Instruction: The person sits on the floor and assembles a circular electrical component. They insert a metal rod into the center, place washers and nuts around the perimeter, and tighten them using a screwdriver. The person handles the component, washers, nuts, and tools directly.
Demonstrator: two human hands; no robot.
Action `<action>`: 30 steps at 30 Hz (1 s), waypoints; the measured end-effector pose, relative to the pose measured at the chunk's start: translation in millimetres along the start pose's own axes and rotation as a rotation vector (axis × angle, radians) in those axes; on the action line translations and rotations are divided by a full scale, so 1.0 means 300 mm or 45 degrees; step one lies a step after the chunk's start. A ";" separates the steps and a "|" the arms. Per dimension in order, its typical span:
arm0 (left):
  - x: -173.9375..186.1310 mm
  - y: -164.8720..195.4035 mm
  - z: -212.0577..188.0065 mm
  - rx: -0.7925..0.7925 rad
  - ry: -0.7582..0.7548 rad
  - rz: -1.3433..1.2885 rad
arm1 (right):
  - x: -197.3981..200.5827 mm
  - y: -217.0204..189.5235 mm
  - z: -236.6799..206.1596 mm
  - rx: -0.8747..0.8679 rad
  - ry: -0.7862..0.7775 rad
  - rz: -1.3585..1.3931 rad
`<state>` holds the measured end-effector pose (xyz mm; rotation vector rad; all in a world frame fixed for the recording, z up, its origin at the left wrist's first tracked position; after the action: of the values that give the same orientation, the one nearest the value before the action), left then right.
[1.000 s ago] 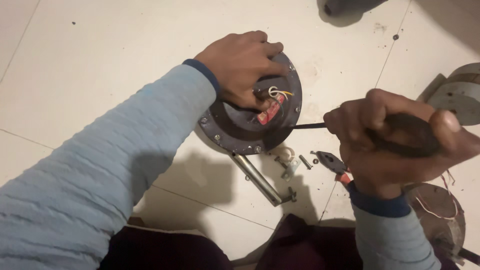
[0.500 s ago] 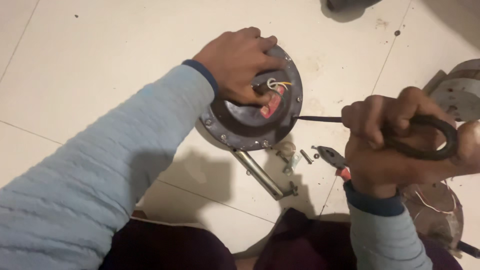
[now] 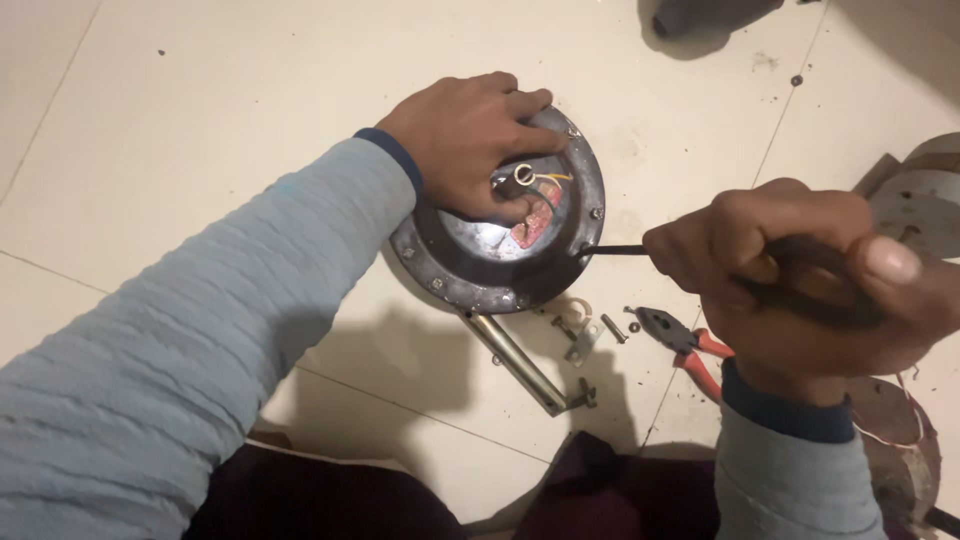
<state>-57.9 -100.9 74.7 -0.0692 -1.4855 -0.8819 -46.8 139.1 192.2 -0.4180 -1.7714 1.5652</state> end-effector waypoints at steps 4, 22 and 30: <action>0.000 0.000 -0.001 0.000 0.025 0.003 | 0.004 -0.003 -0.003 0.034 -0.044 0.009; 0.009 0.031 0.012 -0.061 0.126 -0.034 | -0.157 0.060 0.029 0.260 0.044 -0.053; -0.003 0.046 0.044 0.043 0.099 -0.074 | -0.175 0.146 -0.031 0.191 0.457 -0.097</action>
<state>-61.1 -83.5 82.4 0.0330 -1.4356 -0.8961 -13.9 120.1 134.6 -0.5162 -1.3721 1.4540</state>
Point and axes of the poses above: each hand's wrist, its own z-axis towards the middle knuckle, its own x-axis out of the back of the hand, y = z × x, the point moved 3 cm from there along z, towards the middle knuckle, and after that the axes turned 13 degrees about -z, right-handed, at the moved point
